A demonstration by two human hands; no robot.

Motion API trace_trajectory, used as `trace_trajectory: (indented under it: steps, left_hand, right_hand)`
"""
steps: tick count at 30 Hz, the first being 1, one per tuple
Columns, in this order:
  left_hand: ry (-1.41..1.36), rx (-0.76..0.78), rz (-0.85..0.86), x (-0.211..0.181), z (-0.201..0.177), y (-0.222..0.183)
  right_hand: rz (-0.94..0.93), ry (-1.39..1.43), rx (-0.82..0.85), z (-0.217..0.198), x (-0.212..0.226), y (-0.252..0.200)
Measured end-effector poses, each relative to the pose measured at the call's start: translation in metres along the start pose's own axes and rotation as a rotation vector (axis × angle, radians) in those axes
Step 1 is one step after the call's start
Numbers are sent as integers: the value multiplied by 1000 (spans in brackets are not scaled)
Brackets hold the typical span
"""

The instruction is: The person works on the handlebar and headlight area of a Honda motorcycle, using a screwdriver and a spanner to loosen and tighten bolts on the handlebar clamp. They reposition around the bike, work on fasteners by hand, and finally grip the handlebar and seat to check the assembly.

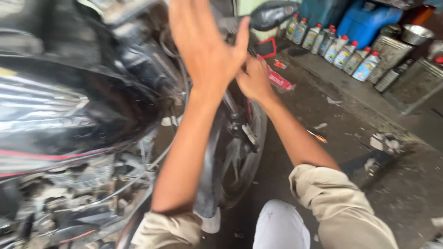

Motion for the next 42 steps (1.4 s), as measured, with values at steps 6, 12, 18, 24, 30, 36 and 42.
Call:
trace_trajectory:
  steps: [6,12,18,24,30,36,42]
  left_hand:
    - [212,286,462,10,46,45]
    - [332,288,383,26,62,54]
    - [162,118,318,31,54,61]
    - [101,138,375,27,40,62]
    - [86,175,360,30,51,39]
    - [363,-74,51,34,28,19]
    - [365,-38,44,48,32,15]
  right_hand:
    - [513,-299,22,23,-23,12]
    - [420,-245,-62,45,-24,18]
    - [468,-141,-183,40,-14,18]
    - [462,-92,-238,46,-18,20]
    - [508,58,-206,43,-33,16]
    - [594,461,-98,26,-78,-56]
    - [1171,1296,-630,-5,-168,-293]
Point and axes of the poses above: each hand's wrist, its own y-axis towards the middle knuckle, its own z-axis out of the palm, x = y × z, the point moved 6 cm from there along y, towards the middle knuckle, and after that the axes turned 15 degrees about z, right-handed, at the moved point
